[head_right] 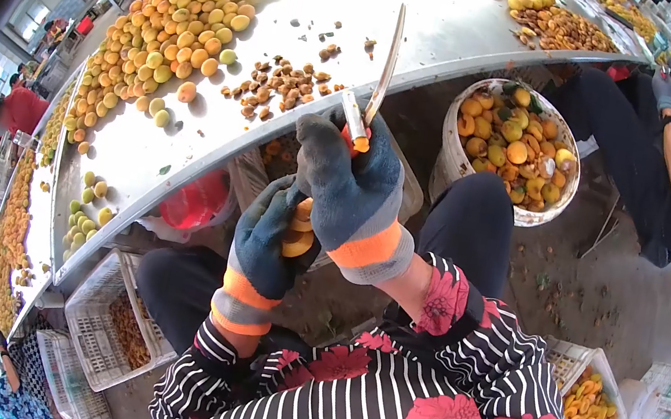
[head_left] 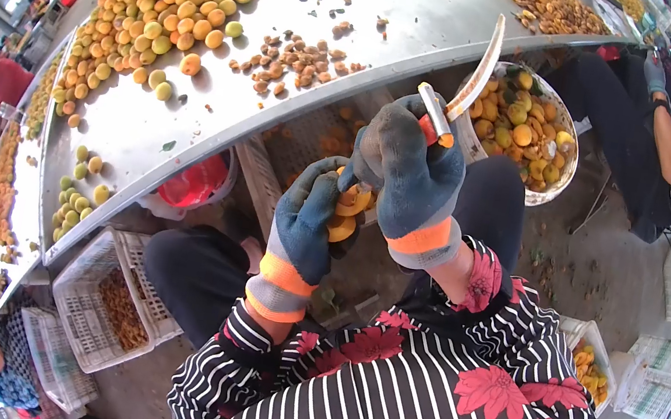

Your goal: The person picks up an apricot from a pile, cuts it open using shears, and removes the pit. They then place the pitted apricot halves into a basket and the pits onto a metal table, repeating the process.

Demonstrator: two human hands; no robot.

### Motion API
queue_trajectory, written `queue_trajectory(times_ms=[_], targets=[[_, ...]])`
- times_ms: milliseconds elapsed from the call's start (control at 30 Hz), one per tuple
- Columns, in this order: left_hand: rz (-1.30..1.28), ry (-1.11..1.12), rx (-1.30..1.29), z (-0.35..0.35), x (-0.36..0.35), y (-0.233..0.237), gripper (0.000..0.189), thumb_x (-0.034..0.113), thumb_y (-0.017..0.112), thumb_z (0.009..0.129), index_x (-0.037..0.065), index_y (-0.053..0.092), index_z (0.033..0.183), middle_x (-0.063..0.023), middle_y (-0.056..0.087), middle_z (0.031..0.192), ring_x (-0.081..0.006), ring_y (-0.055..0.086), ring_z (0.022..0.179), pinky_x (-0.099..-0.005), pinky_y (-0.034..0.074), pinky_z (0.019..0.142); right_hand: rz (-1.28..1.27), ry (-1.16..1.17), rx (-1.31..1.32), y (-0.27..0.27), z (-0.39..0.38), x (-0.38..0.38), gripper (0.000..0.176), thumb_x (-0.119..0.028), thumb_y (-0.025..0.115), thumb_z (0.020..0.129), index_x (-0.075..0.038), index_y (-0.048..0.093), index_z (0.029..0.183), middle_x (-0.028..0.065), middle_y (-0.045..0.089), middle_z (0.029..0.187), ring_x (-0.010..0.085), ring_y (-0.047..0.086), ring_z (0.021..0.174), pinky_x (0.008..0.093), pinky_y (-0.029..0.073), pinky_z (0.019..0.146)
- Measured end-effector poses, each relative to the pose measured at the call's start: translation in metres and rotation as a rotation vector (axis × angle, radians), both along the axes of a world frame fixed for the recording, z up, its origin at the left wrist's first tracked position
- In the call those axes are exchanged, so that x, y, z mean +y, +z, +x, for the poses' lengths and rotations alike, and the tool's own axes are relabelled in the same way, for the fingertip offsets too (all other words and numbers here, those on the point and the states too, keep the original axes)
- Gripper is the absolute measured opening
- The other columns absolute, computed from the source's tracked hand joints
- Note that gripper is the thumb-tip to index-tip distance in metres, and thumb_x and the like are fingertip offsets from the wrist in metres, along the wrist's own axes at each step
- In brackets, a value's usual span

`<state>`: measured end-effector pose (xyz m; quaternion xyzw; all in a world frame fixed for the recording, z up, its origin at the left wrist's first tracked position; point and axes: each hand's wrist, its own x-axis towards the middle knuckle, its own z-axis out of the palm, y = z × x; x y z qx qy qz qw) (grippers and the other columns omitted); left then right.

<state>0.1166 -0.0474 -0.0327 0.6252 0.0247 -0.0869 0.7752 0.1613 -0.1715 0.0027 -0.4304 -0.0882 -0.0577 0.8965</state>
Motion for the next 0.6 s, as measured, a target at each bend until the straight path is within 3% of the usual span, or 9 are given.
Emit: queue_trajectory(times_ms=[33, 100, 200, 233, 433, 500, 600], targets=[[-0.003, 0.004, 0.014, 0.004, 0.003, 0.002, 0.042, 0.025, 0.053, 0.098, 0.001, 0.05, 0.132, -0.0078, 0.063, 0.11, -0.015, 0.064, 0.092, -0.0252, 0.053, 0.077, -0.036, -0.042, -0.013, 0.002, 0.006, 0.006, 0.018, -0.018, 0.056, 0.098, -0.007, 0.052, 0.085, -0.002, 0.045, 0.063, 0.0075, 0.042, 0.051, 0.0252, 0.038, 0.047], [-0.259, 0.041, 0.141, 0.011, 0.005, 0.009, 0.044, 0.024, 0.058, 0.095, 0.001, 0.05, 0.132, -0.0075, 0.062, 0.11, -0.0135, 0.063, 0.09, -0.0237, 0.052, 0.074, -0.084, -0.064, -0.023, 0.006, 0.021, 0.012, 0.028, -0.022, 0.052, 0.1, -0.008, 0.048, 0.076, -0.0021, 0.039, 0.058, 0.0091, 0.039, 0.047, 0.0282, 0.04, 0.044], [0.008, 0.064, 0.036, 0.026, 0.007, 0.023, 0.036, 0.023, 0.057, 0.096, 0.005, 0.055, 0.127, -0.0021, 0.062, 0.096, -0.006, 0.053, 0.065, -0.0198, 0.041, 0.052, -0.033, 0.008, 0.062, 0.014, 0.04, 0.021, 0.032, -0.024, 0.051, 0.1, -0.01, 0.046, 0.072, -0.0035, 0.035, 0.056, 0.0086, 0.037, 0.045, 0.0288, 0.041, 0.043], [-0.035, 0.1, 0.049, 0.034, 0.008, 0.024, 0.036, 0.017, 0.061, 0.093, 0.005, 0.054, 0.127, -0.002, 0.062, 0.094, -0.0048, 0.052, 0.064, -0.0194, 0.04, 0.051, -0.011, -0.001, 0.121, 0.018, 0.046, 0.028, 0.035, -0.026, 0.05, 0.101, -0.012, 0.044, 0.07, -0.0047, 0.032, 0.054, 0.0085, 0.035, 0.044, 0.0299, 0.042, 0.041], [0.06, 0.121, 0.058, 0.081, 0.03, 0.03, 0.035, 0.013, 0.063, 0.093, 0.003, 0.053, 0.124, -0.0028, 0.06, 0.095, -0.0054, 0.055, 0.073, -0.0198, 0.045, 0.059, 0.041, -0.022, 0.195, 0.015, 0.104, 0.054, 0.038, -0.033, 0.05, 0.102, -0.013, 0.043, 0.07, -0.0045, 0.031, 0.056, 0.0098, 0.034, 0.046, 0.0307, 0.042, 0.043], [0.124, 0.188, -0.067, 0.1, 0.036, 0.013, 0.033, 0.011, 0.063, 0.092, 0.003, 0.053, 0.123, -0.0035, 0.06, 0.096, -0.0068, 0.056, 0.077, -0.0211, 0.047, 0.064, 0.034, -0.006, 0.221, 0.01, 0.124, 0.061, 0.039, -0.037, 0.05, 0.102, -0.014, 0.041, 0.072, -0.0047, 0.03, 0.057, 0.0102, 0.033, 0.049, 0.0317, 0.04, 0.047], [0.126, 0.231, -0.125, 0.117, 0.04, 0.004, 0.031, 0.009, 0.062, 0.092, 0.002, 0.052, 0.12, -0.0047, 0.06, 0.097, -0.0092, 0.058, 0.082, -0.0239, 0.049, 0.072, 0.119, 0.014, 0.405, -0.007, 0.159, 0.068, 0.04, -0.039, 0.05, 0.102, -0.017, 0.038, 0.071, -0.0051, 0.027, 0.057, 0.011, 0.031, 0.05, 0.0316, 0.038, 0.049]])
